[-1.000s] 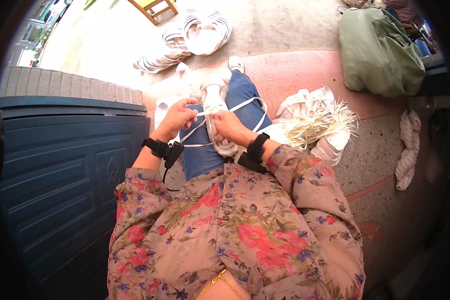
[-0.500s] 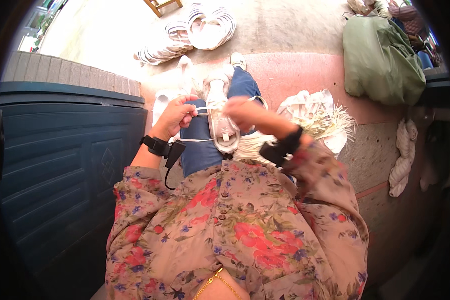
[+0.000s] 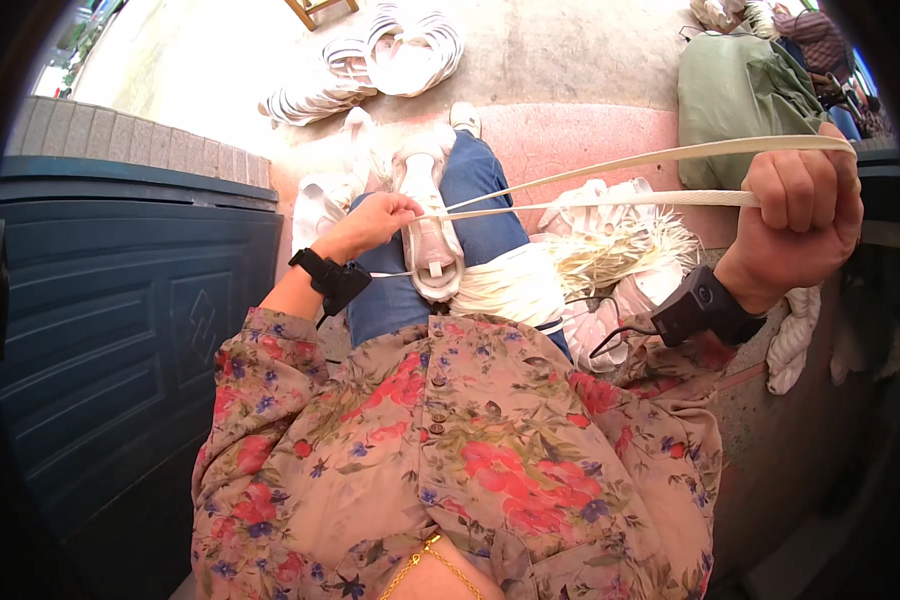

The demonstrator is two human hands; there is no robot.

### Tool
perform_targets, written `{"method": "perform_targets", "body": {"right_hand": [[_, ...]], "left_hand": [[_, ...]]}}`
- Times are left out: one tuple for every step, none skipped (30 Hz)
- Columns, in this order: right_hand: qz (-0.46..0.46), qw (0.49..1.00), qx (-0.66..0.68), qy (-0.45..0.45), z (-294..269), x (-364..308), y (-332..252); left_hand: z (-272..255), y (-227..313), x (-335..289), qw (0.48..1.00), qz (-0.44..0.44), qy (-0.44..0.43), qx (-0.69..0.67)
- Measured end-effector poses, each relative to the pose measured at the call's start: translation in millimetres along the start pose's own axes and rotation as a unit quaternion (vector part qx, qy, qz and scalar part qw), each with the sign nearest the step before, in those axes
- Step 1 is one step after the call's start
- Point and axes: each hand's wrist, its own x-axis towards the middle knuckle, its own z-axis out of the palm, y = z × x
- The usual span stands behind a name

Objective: The recorder is lacing or threading components for shoes while sitting on the floor.

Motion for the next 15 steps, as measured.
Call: {"method": "perform_targets", "body": {"right_hand": [[-0.014,1.0,-0.005,-0.001,-2.1,-1.6,-1.5],[-0.024,1.0,0.002,-0.006,-4.4,-3.4,-3.0],[-0.029,1.0,-0.012,-0.001,-7.3,-5.3,-4.1],[-0.034,0.999,-0.015,0.0,-10.8,-6.1,-5.3],[-0.057,0.998,-0.003,0.016,-14.3,-7.4,-5.9],[-0.041,0.999,-0.02,0.001,-17.8,-8.6,-6.5],[-0.037,0.999,-0.017,0.015,-21.2,-9.2,-7.5],[-0.056,0.997,0.012,0.049,-25.1,-10.0,-7.6],[-0.034,0.999,-0.014,0.029,-29.1,-10.0,-8.3],[-0.037,0.997,-0.036,0.062,-32.9,-10.1,-8.9],[-0.036,0.994,-0.041,0.091,-37.3,-10.6,-8.3],[0.02,0.994,-0.071,0.075,-42.3,-8.8,-8.5],[0.034,0.976,-0.13,0.172,-46.6,-8.9,-7.5],[0.049,0.935,-0.207,0.282,-54.6,-8.9,-0.7],[0.051,0.905,-0.246,0.345,-63.6,-10.2,9.4]], "left_hand": [[-0.1,-1.5,1.1,1.0,-0.017,-0.005,-0.002],[-0.6,-2.5,2.8,1.0,0.016,-0.018,0.014],[-0.9,-2.9,4.6,0.997,0.055,-0.034,0.035],[-2.4,-3.0,6.3,0.998,0.052,-0.032,0.032],[-3.9,-2.3,8.1,0.996,0.044,-0.065,0.03],[-5.6,-1.2,9.4,0.994,0.036,-0.098,0.029],[-7.9,0.4,10.0,0.994,0.038,-0.099,0.031],[-10.0,2.4,10.1,0.995,0.014,-0.098,0.025],[-12.2,4.8,9.4,0.995,-0.006,-0.101,0.011],[-13.8,7.7,8.4,0.995,-0.01,-0.1,0.021],[-15.2,10.8,6.7,0.995,0.004,-0.092,0.041],[-17.2,13.9,4.5,0.995,0.017,-0.083,0.061],[-19.5,16.8,1.3,0.994,0.017,-0.086,0.062],[-23.5,19.2,-3.2,0.994,0.041,-0.083,0.056],[-29.2,21.5,-7.9,0.993,0.065,-0.08,0.049]]}}
